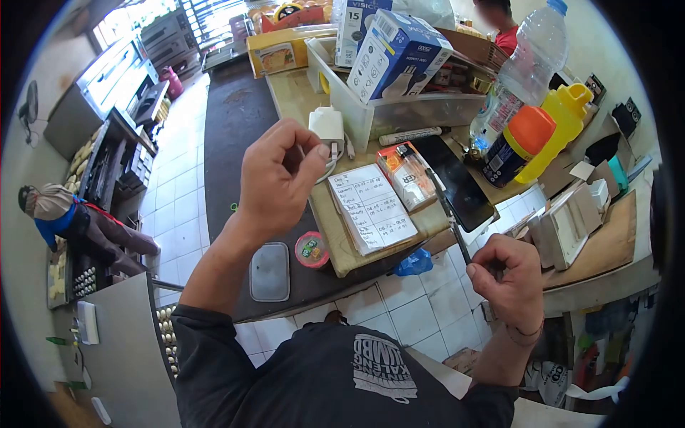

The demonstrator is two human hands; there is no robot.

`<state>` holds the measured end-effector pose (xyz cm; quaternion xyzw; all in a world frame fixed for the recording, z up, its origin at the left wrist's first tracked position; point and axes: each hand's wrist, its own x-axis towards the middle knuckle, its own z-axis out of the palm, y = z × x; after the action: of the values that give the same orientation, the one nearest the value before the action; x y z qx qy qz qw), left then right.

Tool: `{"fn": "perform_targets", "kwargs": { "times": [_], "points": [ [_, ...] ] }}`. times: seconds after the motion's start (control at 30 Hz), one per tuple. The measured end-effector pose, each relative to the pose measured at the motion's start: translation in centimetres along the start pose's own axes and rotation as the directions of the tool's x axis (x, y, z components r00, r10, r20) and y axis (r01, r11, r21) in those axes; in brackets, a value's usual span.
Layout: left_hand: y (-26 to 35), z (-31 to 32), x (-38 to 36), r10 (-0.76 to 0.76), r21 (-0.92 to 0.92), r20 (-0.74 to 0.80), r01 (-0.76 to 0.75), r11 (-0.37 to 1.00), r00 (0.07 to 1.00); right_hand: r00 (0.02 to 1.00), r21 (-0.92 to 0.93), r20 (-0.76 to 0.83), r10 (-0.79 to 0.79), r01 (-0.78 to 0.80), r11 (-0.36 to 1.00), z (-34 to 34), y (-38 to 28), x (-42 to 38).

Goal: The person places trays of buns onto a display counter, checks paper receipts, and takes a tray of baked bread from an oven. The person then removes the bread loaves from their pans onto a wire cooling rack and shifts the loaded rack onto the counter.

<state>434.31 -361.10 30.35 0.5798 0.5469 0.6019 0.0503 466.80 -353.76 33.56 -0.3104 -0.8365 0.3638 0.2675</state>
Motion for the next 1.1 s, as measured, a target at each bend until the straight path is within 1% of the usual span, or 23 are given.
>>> {"fn": "perform_targets", "kwargs": {
  "times": [0.03,0.17,0.2,0.27,0.33,0.5,0.57,0.6,0.63,0.67,0.7,0.83,0.9,0.93,0.97,1.0,1.03,1.1],
  "points": [
    [0.3,-0.1,-0.2,0.005,-0.002,0.001,-0.005,1.0,1.0,1.0,-0.002,-0.005,-0.001,0.001,1.0,0.0,-0.2,0.2],
    [2.1,-1.0,-1.0,0.049,0.068,0.242,-0.067,0.995,0.969,1.0,-0.056,0.024,0.017,-0.016,0.998,0.5,-2.0,1.6],
    [2.2,-1.0,-1.0,0.054,0.064,0.242,-0.071,0.995,0.969,1.0,-0.06,0.019,0.018,-0.017,0.998,0.7,-2.3,1.9],
    [2.3,-0.8,-0.9,0.171,0.094,0.381,-0.222,0.971,0.909,1.0,-0.062,0.012,0.002,-0.001,0.998,1.1,-2.6,2.4],
    [2.4,-0.8,-0.9,0.264,0.105,0.514,-0.365,0.925,0.816,1.0,-0.06,0.011,-0.012,0.012,0.998,1.5,-2.7,2.8],
    [1.4,-0.6,-0.2,0.272,0.132,0.544,-0.401,0.907,0.794,1.0,-0.046,0.006,0.031,-0.031,0.998,1.9,-2.5,2.7],
    [1.8,-0.3,0.1,0.138,0.085,0.421,-0.191,0.978,0.897,0.999,-0.038,-0.018,0.047,-0.048,0.998,1.9,-2.8,2.6],
    [1.5,-0.2,0.3,0.139,0.08,0.429,-0.191,0.978,0.893,0.998,-0.031,-0.033,0.06,-0.061,0.998,1.9,-3.1,2.6],
    [0.9,0.1,0.5,0.09,0.003,0.258,-0.094,0.996,0.962,0.996,-0.025,-0.047,0.074,-0.075,0.997,1.9,-3.4,2.5],
    [0.4,0.3,0.7,0.019,-0.091,0.084,-0.011,0.996,0.996,0.994,-0.019,-0.062,0.086,-0.088,0.996,2.0,-3.5,2.5],
    [0.0,0.4,0.6,0.021,-0.095,0.092,-0.012,0.995,0.996,0.993,-0.018,-0.069,0.093,-0.094,0.995,2.0,-3.4,2.4],
    [-1.1,0.0,0.8,-0.051,-0.155,0.047,0.057,0.986,0.998,0.987,-0.033,-0.111,0.118,-0.123,0.992,2.2,-3.8,2.4],
    [-0.1,-0.4,0.4,0.081,-0.065,0.09,-0.076,0.995,0.993,0.984,-0.051,-0.126,0.123,-0.13,0.99,2.4,-4.1,2.7],
    [0.0,-0.3,-0.1,0.087,-0.07,0.091,-0.081,0.994,0.992,0.983,-0.068,-0.133,0.126,-0.136,0.988,2.4,-4.2,2.9],
    [0.1,-0.3,-0.6,0.253,0.01,0.193,-0.26,0.966,0.948,0.982,-0.086,-0.139,0.127,-0.14,0.986,2.6,-4.5,3.1],
    [0.3,-0.4,-1.2,0.397,0.071,0.299,-0.435,0.897,0.868,0.981,-0.105,-0.143,0.127,-0.143,0.984,2.7,-4.8,3.2],
    [0.4,-0.7,-1.8,0.402,0.069,0.292,-0.439,0.896,0.868,0.982,-0.112,-0.146,0.123,-0.139,0.984,2.9,-4.9,3.4],
    [0.6,-1.9,-3.1,0.335,0.056,0.224,-0.356,0.933,0.915,0.989,-0.286,-0.138,0.054,-0.091,0.954,3.9,-5.4,3.9]
  ]
}}
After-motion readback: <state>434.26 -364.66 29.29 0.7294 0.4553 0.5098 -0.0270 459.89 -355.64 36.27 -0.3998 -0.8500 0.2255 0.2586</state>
